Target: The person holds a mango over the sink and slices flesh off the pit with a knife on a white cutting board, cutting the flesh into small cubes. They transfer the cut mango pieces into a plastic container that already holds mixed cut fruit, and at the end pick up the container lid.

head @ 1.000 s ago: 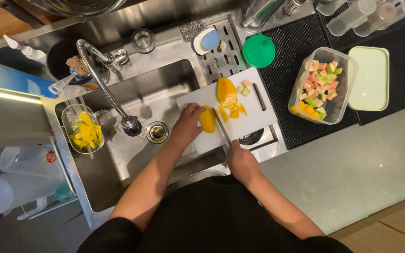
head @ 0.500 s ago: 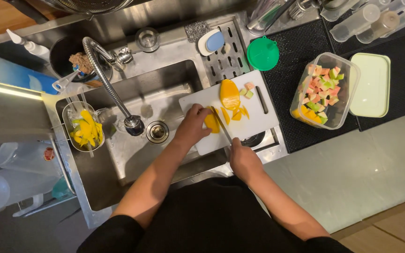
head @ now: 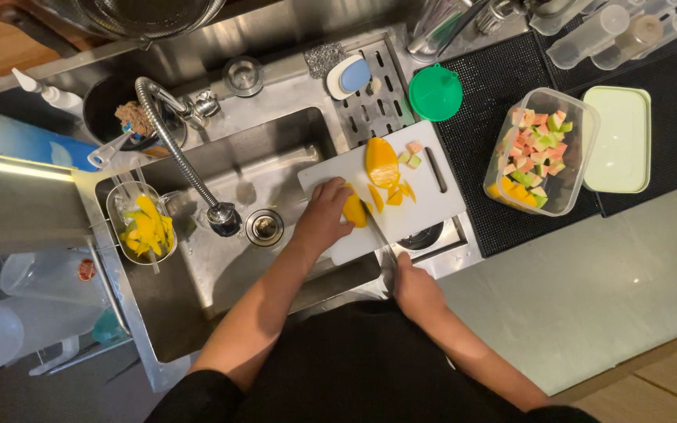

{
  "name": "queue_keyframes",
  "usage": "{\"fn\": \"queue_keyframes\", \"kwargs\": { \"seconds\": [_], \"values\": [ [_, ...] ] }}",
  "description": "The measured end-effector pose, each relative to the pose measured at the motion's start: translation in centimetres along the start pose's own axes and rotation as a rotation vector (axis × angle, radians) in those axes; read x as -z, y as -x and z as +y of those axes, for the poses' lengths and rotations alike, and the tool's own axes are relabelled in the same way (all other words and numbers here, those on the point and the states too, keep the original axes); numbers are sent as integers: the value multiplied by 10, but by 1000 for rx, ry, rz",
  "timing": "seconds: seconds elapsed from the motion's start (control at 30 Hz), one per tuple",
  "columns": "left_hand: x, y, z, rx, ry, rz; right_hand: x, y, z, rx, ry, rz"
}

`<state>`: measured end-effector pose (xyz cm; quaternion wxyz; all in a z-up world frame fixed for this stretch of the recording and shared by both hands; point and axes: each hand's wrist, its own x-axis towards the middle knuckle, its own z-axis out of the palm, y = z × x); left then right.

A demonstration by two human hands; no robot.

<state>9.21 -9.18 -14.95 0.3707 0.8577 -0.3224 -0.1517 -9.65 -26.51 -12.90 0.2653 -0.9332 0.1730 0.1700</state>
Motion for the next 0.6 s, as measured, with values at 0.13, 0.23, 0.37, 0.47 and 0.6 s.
{"fn": "queue_keyframes", "kwargs": {
  "seconds": [0.13,0.23,0.37,0.47,0.6],
  "values": [
    [-2,0,-6,-166,-65,-44,12,33,13,-52,-58,45],
    [12,-3,13,-164,-162,-108,6,39,26,-90,-94,129],
    [18,-10,22,-99,-276,-185,38,42,3,-139,-15,104],
    [22,-11,28,-11,-359,-242,48,40,-1,-180,20,138],
    [16,-6,35,-80,-258,-44,67,38,-8,-192,60,176]
  ]
}}
